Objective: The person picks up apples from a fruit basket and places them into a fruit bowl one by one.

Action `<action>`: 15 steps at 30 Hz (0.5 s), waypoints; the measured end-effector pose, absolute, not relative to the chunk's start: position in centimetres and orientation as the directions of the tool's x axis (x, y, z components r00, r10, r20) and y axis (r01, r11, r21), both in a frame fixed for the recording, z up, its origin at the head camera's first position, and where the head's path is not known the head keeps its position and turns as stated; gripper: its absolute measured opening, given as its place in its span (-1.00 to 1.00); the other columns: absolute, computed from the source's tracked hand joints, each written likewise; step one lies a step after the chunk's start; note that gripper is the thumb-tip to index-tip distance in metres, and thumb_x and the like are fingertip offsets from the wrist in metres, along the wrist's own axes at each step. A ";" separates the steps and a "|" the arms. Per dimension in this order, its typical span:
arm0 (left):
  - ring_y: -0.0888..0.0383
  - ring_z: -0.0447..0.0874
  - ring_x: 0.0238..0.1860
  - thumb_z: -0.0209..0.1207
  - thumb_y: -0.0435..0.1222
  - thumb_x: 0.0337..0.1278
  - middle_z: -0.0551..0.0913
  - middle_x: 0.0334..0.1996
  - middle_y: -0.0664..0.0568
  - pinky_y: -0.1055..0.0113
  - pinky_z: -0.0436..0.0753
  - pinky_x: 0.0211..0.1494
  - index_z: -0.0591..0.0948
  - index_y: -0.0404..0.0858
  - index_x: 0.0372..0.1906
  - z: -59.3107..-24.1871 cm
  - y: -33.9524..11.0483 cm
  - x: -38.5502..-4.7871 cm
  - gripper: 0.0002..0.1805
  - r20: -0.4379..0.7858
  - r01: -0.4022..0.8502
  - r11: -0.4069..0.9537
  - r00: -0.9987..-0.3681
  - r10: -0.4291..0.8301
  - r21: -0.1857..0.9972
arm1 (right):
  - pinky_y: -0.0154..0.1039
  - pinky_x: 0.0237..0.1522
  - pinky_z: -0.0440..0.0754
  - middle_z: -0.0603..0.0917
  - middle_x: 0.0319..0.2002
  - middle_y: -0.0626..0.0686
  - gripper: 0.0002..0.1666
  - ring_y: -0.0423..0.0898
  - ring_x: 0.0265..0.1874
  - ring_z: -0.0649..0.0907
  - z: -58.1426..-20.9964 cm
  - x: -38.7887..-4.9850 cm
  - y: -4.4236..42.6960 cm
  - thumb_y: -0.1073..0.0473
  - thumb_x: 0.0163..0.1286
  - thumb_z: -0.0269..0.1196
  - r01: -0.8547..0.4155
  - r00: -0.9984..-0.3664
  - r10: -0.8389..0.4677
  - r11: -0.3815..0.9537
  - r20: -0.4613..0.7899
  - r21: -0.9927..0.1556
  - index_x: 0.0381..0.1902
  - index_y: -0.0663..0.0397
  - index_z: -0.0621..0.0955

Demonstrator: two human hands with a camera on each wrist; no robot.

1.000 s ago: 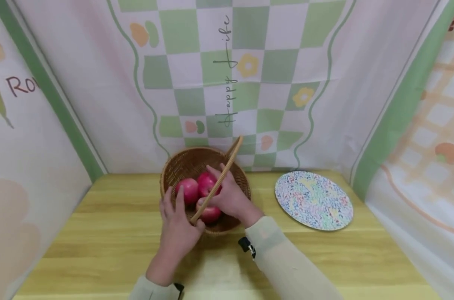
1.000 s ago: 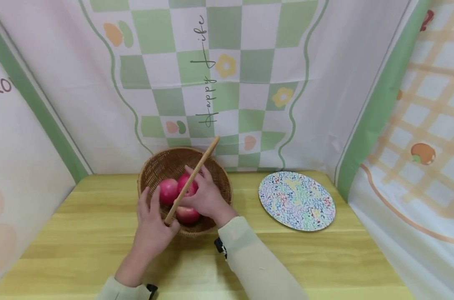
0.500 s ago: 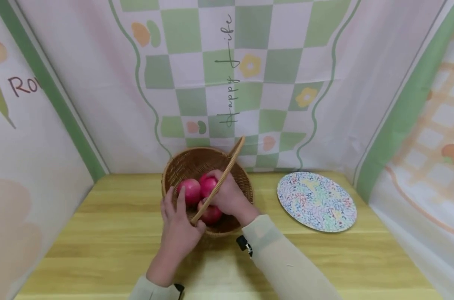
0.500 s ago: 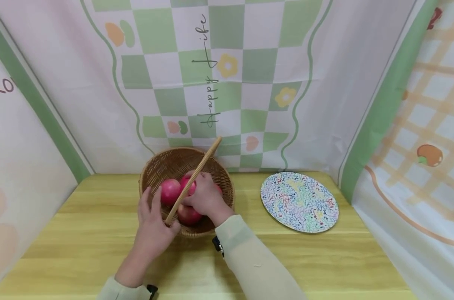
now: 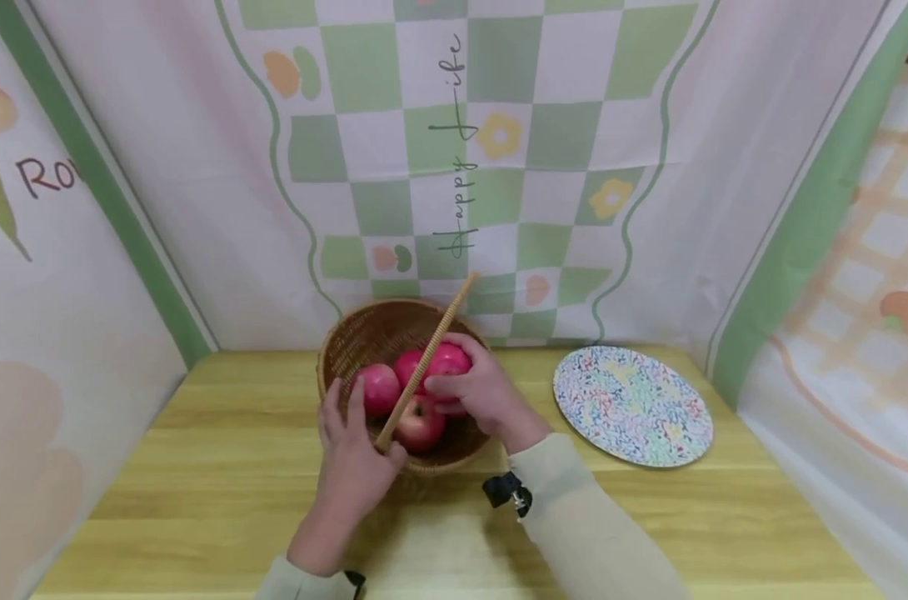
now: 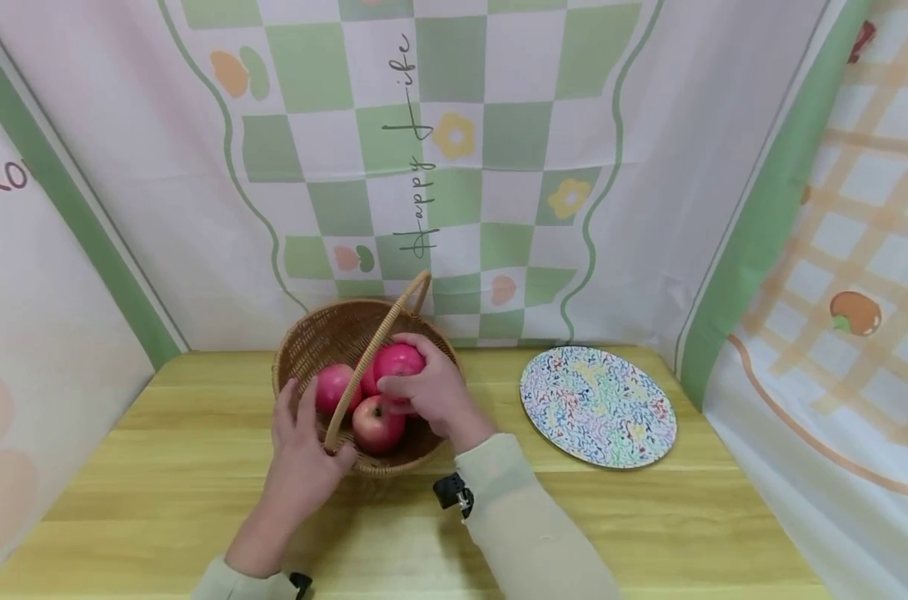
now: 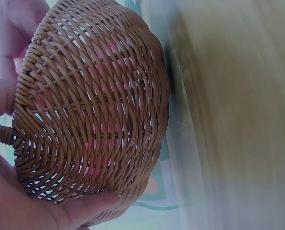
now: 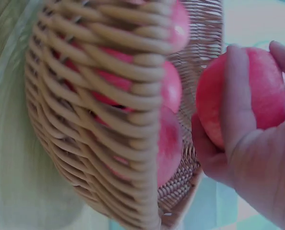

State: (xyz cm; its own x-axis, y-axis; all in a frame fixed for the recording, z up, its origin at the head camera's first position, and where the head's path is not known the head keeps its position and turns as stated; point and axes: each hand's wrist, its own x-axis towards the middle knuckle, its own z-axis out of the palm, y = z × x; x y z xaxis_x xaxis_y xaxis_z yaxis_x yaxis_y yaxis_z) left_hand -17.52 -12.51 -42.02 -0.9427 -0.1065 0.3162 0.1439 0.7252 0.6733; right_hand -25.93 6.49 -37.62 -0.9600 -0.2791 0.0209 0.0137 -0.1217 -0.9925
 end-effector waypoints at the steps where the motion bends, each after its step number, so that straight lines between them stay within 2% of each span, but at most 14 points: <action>1: -0.30 -0.21 0.48 0.38 -0.26 -0.15 -0.25 0.54 -0.18 -0.17 0.59 -0.06 0.03 -0.17 0.58 -42.0 -12.5 -17.6 0.13 0.316 0.144 0.723 -0.942 -0.109 0.676 | 0.16 -0.28 0.67 0.43 0.17 0.28 -0.21 0.23 -0.18 0.69 -37.4 -25.9 6.8 0.45 0.17 0.39 0.048 -0.957 -0.289 -0.166 0.002 -0.985 0.32 -0.09 0.43; 5: -0.32 -0.17 0.47 0.37 -0.27 -0.14 -0.26 0.54 -0.19 -0.15 0.60 -0.09 0.02 -0.17 0.58 -42.1 -12.9 -17.6 0.13 0.312 0.141 0.714 -0.943 -0.113 0.685 | -0.02 -0.31 0.70 0.31 0.30 0.24 -0.25 0.10 -0.19 0.63 -36.9 -25.6 8.0 0.45 0.26 0.30 0.144 -0.948 -0.312 -0.270 -0.055 -0.952 0.36 -0.12 0.39; 8: -0.33 -0.17 0.46 0.37 -0.27 -0.13 -0.27 0.54 -0.19 -0.16 0.59 -0.09 0.01 -0.16 0.59 -41.9 -13.3 -17.5 0.13 0.297 0.133 0.710 -0.948 -0.112 0.692 | -0.13 -0.29 0.69 0.21 0.36 0.21 -0.24 0.15 -0.07 0.56 -36.7 -25.4 8.9 0.49 0.30 0.24 0.195 -0.945 -0.316 -0.343 -0.082 -0.919 0.38 -0.14 0.37; 12: -0.35 -0.21 0.46 0.35 -0.26 -0.12 -0.29 0.53 -0.20 -0.25 0.54 -0.01 0.00 -0.17 0.59 -41.8 -13.3 -17.6 0.13 0.271 0.121 0.694 -0.956 -0.110 0.710 | -0.10 -0.18 0.67 0.15 0.39 0.22 -0.25 0.24 0.08 0.51 -36.4 -25.1 10.5 0.52 0.32 0.19 0.209 -0.949 -0.305 -0.420 -0.079 -0.883 0.38 -0.14 0.36; 15: -0.36 -0.22 0.46 0.35 -0.26 -0.12 -0.29 0.53 -0.21 -0.28 0.50 0.04 0.00 -0.16 0.59 -41.8 -13.0 -17.7 0.13 0.257 0.117 0.678 -0.960 -0.110 0.726 | -0.02 -0.06 0.64 0.10 0.41 0.22 -0.23 0.28 0.11 0.49 -36.1 -24.8 12.2 0.54 0.34 0.14 0.215 -0.950 -0.303 -0.465 -0.074 -0.859 0.40 -0.16 0.33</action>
